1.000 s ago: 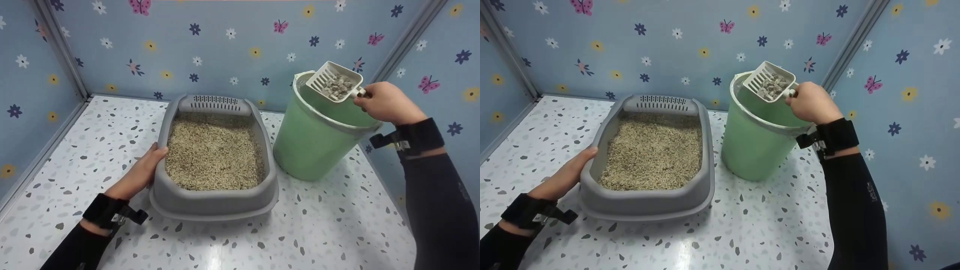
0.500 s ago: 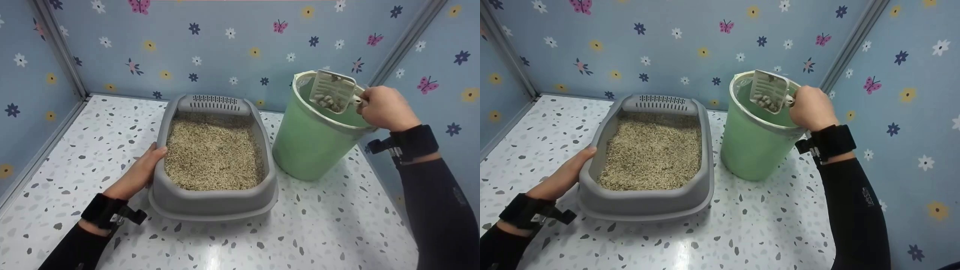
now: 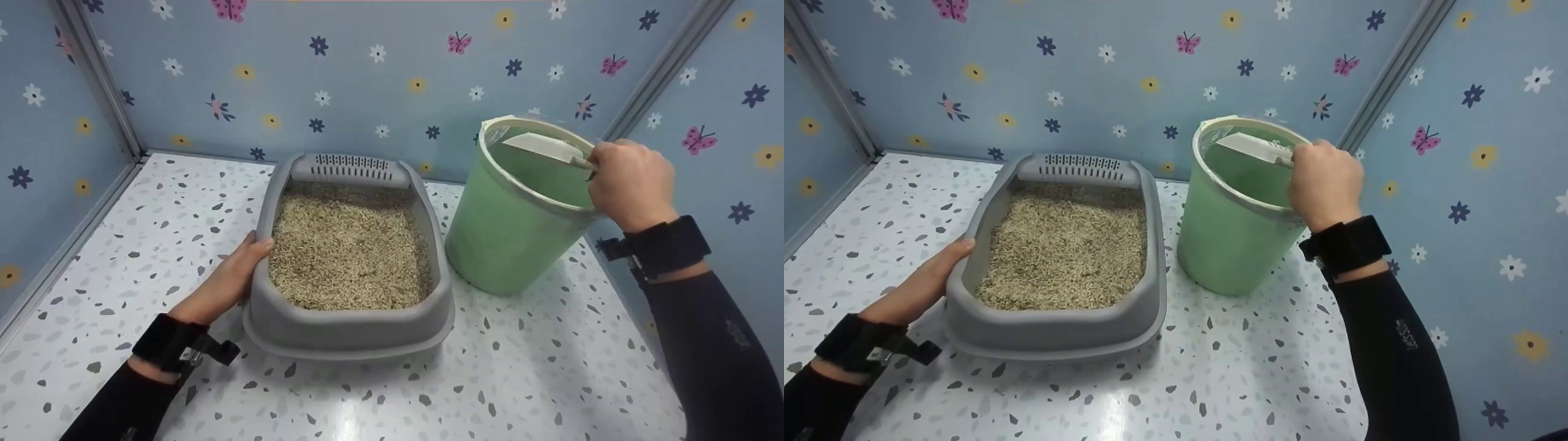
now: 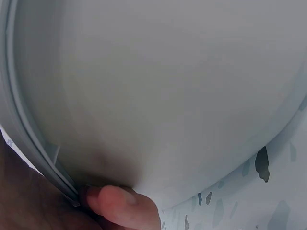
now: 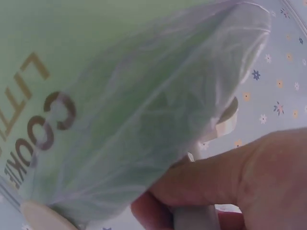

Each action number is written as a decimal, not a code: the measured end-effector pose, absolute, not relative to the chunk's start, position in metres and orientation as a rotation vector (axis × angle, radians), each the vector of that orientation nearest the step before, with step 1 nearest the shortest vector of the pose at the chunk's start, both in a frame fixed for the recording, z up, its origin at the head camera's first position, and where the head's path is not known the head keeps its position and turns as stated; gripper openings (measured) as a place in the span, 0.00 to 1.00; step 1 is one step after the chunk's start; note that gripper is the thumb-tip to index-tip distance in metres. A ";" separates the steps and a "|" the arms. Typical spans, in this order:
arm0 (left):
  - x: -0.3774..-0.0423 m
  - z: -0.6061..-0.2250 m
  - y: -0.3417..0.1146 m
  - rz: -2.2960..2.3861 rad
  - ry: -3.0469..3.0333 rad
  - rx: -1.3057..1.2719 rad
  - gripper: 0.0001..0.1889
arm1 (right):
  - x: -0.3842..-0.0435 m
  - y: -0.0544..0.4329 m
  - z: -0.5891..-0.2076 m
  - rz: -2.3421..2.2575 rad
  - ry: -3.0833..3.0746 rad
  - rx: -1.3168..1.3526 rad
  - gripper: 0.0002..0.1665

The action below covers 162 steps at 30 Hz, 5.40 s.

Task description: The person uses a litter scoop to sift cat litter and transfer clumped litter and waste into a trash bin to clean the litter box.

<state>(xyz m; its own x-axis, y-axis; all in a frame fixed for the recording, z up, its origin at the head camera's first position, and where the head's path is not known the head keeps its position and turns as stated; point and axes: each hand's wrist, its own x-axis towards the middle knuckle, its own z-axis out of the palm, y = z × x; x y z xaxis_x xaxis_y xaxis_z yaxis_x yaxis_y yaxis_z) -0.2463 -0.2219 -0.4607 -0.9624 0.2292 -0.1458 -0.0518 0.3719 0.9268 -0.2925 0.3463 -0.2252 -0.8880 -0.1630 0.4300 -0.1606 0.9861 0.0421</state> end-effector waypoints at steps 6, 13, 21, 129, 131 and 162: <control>-0.247 -0.462 -0.223 1.630 2.371 0.155 0.55 | -0.291 0.343 -0.227 -0.015 -2.680 0.206 0.18; -0.249 -0.463 -0.222 1.664 2.361 0.169 0.54 | -0.290 0.344 -0.227 0.034 -2.659 0.214 0.17; -0.249 -0.461 -0.222 1.642 2.382 0.168 0.55 | -0.283 0.317 -0.215 0.247 -2.645 0.281 0.13; -0.224 -0.419 -0.225 1.360 2.258 0.157 0.53 | -0.350 0.240 -0.521 1.604 -2.648 0.153 0.32; -0.225 -0.421 -0.223 1.388 2.268 0.138 0.52 | -0.351 0.241 -0.526 1.570 -2.636 0.180 0.35; -0.207 -0.433 -0.246 1.433 2.525 0.073 0.47 | -0.352 0.215 -0.533 1.632 -2.599 -0.048 0.33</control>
<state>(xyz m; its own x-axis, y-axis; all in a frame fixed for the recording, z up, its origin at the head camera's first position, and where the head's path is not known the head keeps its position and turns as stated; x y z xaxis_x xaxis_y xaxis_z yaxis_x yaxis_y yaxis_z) -0.2069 -0.2455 -0.4334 -0.9707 0.1591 -0.1803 -0.0732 0.5188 0.8517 -0.3518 0.2152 -0.5329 -0.9969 0.0650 0.0449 -0.0123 0.4348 -0.9005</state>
